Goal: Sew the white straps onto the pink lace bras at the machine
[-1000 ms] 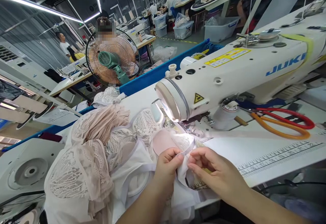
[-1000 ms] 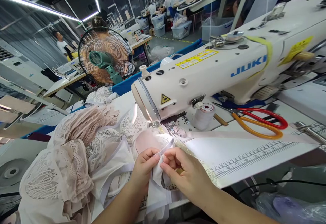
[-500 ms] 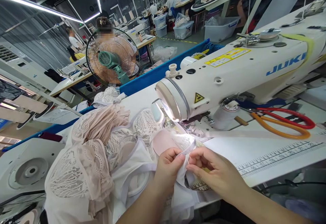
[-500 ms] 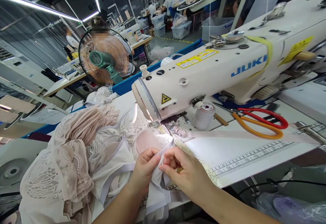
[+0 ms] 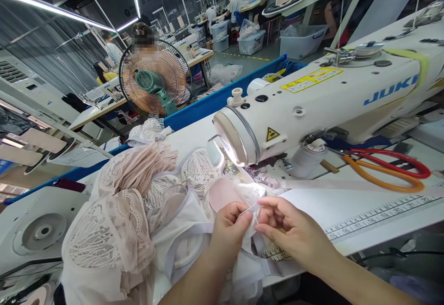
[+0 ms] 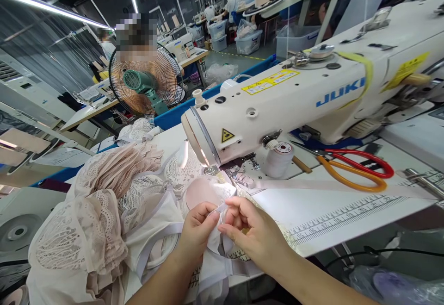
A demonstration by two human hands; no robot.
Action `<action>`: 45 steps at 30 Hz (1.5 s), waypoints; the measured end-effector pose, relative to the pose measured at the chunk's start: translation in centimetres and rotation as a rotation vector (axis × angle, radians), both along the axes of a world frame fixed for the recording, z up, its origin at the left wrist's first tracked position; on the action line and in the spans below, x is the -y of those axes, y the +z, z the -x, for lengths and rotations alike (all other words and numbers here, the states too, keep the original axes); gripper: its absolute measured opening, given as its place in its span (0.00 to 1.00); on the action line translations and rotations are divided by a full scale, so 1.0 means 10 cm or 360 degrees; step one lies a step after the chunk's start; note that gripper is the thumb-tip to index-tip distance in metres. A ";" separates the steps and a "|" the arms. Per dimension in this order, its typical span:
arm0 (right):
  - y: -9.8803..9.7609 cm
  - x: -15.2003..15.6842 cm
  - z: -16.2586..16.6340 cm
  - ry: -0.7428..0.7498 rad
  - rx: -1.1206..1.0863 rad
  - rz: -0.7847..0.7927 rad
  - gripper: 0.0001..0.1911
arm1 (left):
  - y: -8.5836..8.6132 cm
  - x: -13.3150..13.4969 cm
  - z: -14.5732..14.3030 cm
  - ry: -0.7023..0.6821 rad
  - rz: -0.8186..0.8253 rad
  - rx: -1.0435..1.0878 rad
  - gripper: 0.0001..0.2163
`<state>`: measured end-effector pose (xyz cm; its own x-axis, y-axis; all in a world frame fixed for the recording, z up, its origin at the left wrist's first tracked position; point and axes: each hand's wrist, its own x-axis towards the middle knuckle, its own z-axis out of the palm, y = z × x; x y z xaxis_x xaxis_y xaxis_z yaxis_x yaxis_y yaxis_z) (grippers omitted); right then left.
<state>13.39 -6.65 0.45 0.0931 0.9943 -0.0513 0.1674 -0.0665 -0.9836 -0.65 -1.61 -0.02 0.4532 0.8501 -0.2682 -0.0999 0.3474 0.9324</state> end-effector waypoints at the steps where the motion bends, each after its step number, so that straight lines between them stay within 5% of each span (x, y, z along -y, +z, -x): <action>1: 0.00 -0.01 -0.01 0.0033 -0.0019 0.0017 0.18 | 0.00 0.00 0.00 -0.0025 0.0046 0.0023 0.12; 4: 0.02 -0.04 -0.02 0.0103 0.0010 0.0081 0.22 | 0.00 -0.02 -0.01 -0.0067 0.0163 0.0074 0.12; 7: 0.03 -0.07 -0.02 0.0129 0.0064 0.0081 0.22 | 0.00 -0.01 -0.01 -0.0031 0.0006 -0.0021 0.10; 11: 0.01 -0.06 -0.03 0.0151 0.0207 -0.0047 0.15 | -0.02 0.02 0.03 0.0176 -0.0829 -0.0458 0.04; 14: -0.02 -0.04 -0.04 0.0148 0.0380 -0.0228 0.08 | -0.05 0.04 0.07 0.0111 -0.1499 -0.0516 0.06; 17: -0.05 -0.02 -0.05 0.0113 0.0565 -0.0483 0.04 | -0.06 0.04 0.08 0.0031 -0.1774 -0.0492 0.10; 27: -0.07 -0.01 -0.02 -0.0042 0.0782 -0.0537 0.06 | -0.05 0.04 0.09 0.0051 -0.1911 -0.0546 0.12; 45: 0.00 -0.02 -0.04 0.0155 0.0837 -0.0544 0.11 | -0.09 0.04 0.08 0.0029 -0.1847 -0.0508 0.11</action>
<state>13.78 -6.43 0.42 -0.0722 0.9517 0.2983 0.6234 0.2766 -0.7314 -1.47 -2.06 -0.95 0.4911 0.6647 0.5630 0.1959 -0.7140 0.6721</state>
